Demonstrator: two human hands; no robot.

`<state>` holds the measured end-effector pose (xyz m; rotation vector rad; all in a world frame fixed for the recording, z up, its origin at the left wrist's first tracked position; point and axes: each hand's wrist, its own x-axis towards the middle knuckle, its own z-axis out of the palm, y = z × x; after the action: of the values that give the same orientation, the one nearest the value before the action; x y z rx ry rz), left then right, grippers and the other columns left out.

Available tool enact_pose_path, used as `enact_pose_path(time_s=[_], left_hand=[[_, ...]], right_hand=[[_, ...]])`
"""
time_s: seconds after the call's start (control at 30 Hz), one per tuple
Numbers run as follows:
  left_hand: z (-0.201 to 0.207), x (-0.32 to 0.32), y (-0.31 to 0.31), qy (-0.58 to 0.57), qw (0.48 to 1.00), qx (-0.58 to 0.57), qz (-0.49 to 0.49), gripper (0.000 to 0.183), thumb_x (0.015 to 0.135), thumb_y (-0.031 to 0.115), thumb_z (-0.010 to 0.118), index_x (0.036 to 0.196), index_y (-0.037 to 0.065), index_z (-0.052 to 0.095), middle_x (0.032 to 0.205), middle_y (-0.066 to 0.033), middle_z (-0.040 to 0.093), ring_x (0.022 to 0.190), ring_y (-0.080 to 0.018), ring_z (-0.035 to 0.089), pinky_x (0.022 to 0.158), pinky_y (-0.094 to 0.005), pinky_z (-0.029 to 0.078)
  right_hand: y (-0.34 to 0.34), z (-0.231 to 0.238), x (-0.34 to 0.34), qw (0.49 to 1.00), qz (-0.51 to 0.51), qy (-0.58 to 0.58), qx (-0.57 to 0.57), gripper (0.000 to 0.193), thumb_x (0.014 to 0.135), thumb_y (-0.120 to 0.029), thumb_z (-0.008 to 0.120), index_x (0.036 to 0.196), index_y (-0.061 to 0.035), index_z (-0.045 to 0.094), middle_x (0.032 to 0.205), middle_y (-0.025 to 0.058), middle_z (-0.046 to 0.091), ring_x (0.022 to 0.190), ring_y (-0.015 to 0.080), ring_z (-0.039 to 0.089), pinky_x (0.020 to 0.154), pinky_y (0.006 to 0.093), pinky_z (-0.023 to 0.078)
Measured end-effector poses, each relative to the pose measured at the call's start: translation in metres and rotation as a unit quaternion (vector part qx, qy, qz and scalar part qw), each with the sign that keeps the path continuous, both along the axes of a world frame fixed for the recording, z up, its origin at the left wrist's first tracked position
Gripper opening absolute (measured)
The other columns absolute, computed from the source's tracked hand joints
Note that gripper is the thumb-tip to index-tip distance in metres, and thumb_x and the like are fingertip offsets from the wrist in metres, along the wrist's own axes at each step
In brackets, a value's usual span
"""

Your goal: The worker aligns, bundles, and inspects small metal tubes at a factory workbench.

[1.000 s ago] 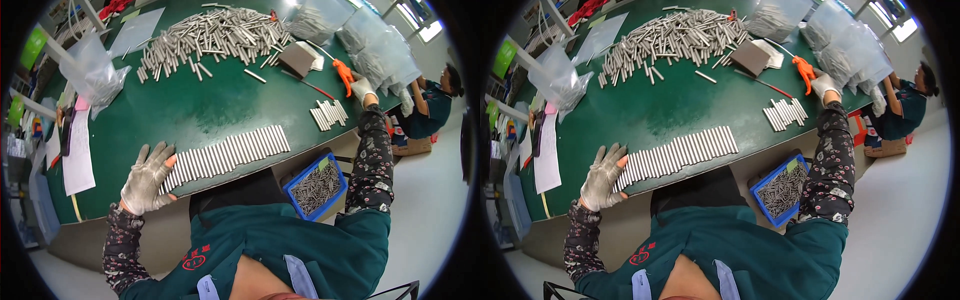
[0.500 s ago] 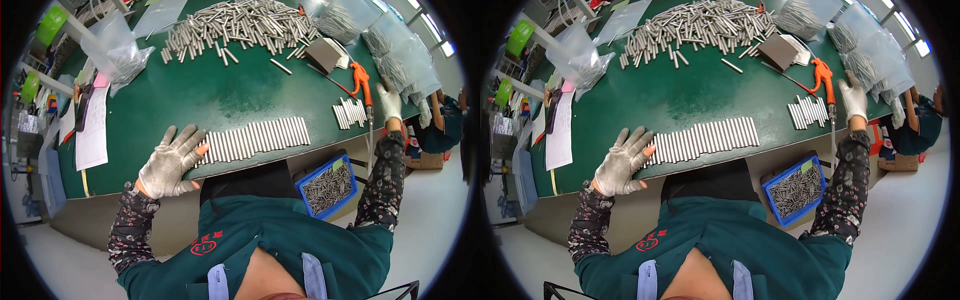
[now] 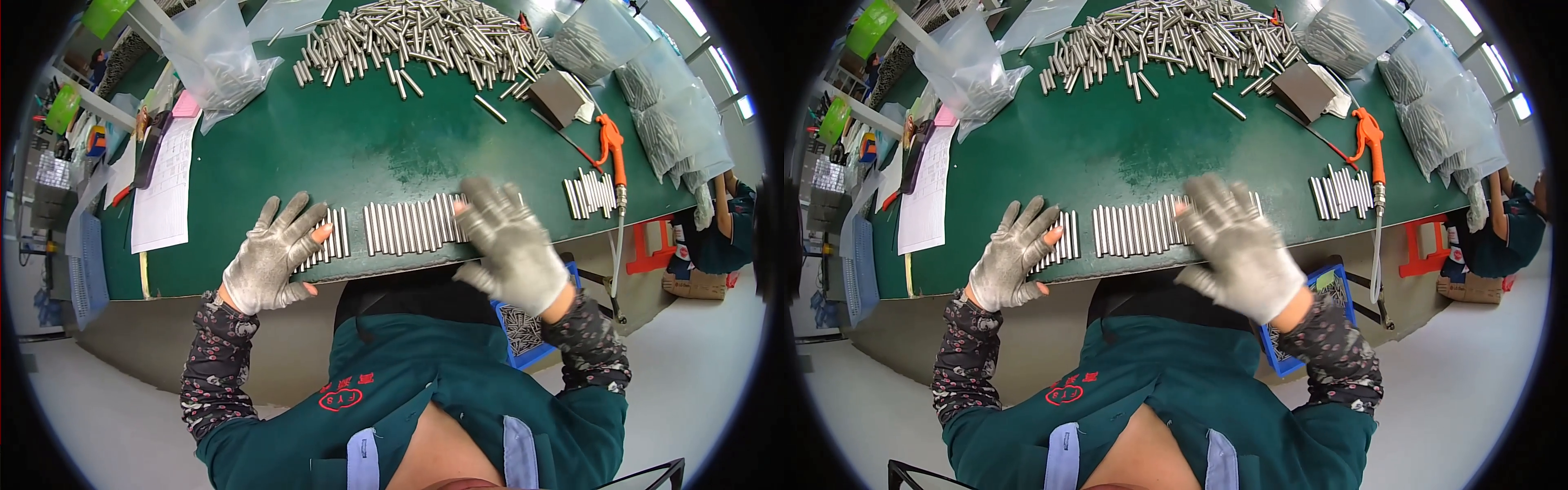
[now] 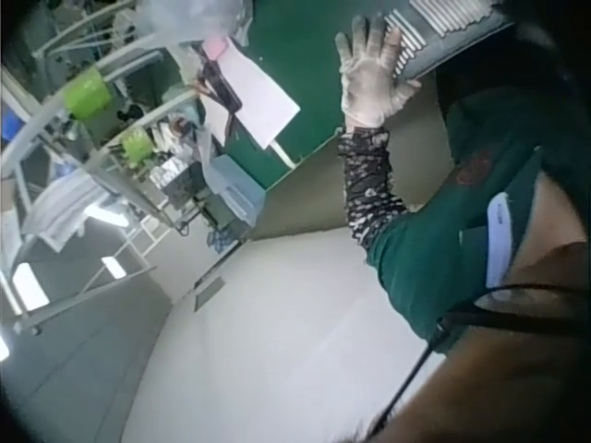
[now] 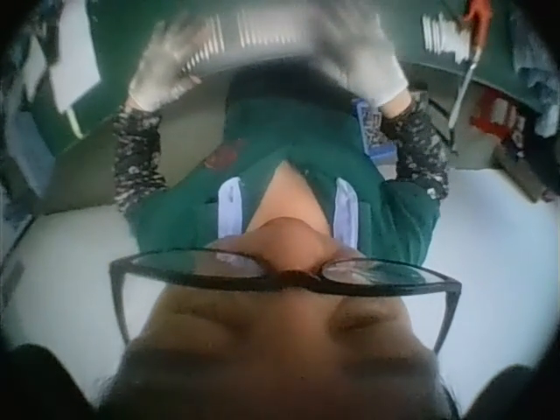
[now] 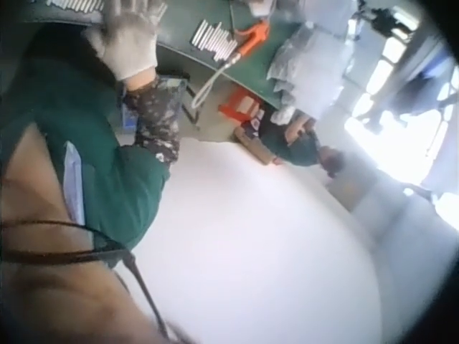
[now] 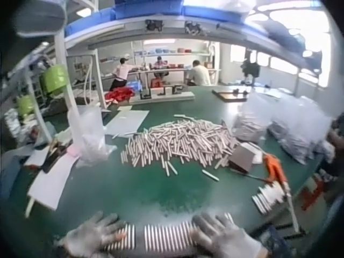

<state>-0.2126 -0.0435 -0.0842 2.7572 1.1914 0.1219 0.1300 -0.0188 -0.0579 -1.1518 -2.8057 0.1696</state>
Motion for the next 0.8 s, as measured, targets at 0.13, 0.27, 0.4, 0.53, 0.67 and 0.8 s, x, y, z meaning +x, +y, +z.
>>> enact_pose_path(time_s=[0.13,0.27,0.4,0.53,0.67,0.8], left_hand=[[0.000,0.000,0.002,0.003,1.000,0.011,0.000,0.078,0.080,0.070,0.028,0.138,0.019,0.028,0.139,-0.0130,0.033,0.127,-0.0376,0.030,0.104,-0.0541,0.018],[-0.001,-0.003,-0.001,-0.043,0.999,0.016,0.008,0.077,0.080,0.069,0.031,0.139,0.019,0.027,0.138,-0.0155,0.032,0.127,-0.0391,0.030,0.103,-0.0548,0.020],[-0.007,-0.014,-0.007,-0.130,0.988,0.037,0.075,0.079,0.081,0.069,0.029,0.141,0.017,0.023,0.139,-0.0193,0.031,0.128,-0.0399,0.028,0.104,-0.0537,0.017],[-0.007,-0.022,-0.017,-0.161,0.972,0.054,0.161,0.081,0.080,0.070,0.029,0.141,0.016,0.022,0.139,-0.0197,0.029,0.129,-0.0396,0.026,0.104,-0.0548,0.016],[-0.009,-0.031,-0.025,-0.156,0.968,0.067,0.187,0.081,0.079,0.070,0.033,0.140,0.018,0.023,0.138,-0.0190,0.031,0.128,-0.0405,0.028,0.102,-0.0580,0.019],[-0.012,-0.030,-0.021,-0.149,0.970,0.042,0.187,0.080,0.079,0.068,0.035,0.140,0.016,0.024,0.138,-0.0185,0.032,0.128,-0.0391,0.029,0.102,-0.0582,0.018]], right_hand=[[-0.024,-0.012,-0.044,0.990,0.102,0.052,-0.082,0.070,0.082,-0.050,0.048,0.132,-0.0045,0.034,0.135,0.0244,0.032,0.129,0.0399,0.026,0.106,0.0482,0.019],[-0.033,-0.006,-0.062,0.975,0.160,0.102,-0.112,0.065,0.077,-0.042,0.057,0.126,-0.0012,0.042,0.134,0.0220,0.035,0.127,0.0367,0.030,0.106,0.0479,0.020],[-0.031,-0.012,-0.073,0.985,0.106,0.095,-0.098,0.067,0.075,-0.042,0.059,0.126,-0.0011,0.042,0.133,0.0213,0.037,0.126,0.0363,0.031,0.105,0.0471,0.022],[-0.029,-0.016,-0.086,0.987,0.117,0.078,-0.077,0.069,0.076,-0.045,0.056,0.128,-0.0025,0.039,0.133,0.0225,0.036,0.126,0.0389,0.031,0.105,0.0488,0.022],[-0.031,-0.011,-0.101,0.986,0.128,0.068,-0.077,0.070,0.076,-0.045,0.056,0.129,-0.0025,0.038,0.134,0.0220,0.036,0.127,0.0379,0.030,0.105,0.0482,0.022],[-0.027,-0.010,-0.095,0.986,0.125,0.089,-0.070,0.071,0.074,-0.043,0.059,0.130,-0.0049,0.038,0.133,0.0207,0.037,0.127,0.0364,0.031,0.105,0.0472,0.021]])
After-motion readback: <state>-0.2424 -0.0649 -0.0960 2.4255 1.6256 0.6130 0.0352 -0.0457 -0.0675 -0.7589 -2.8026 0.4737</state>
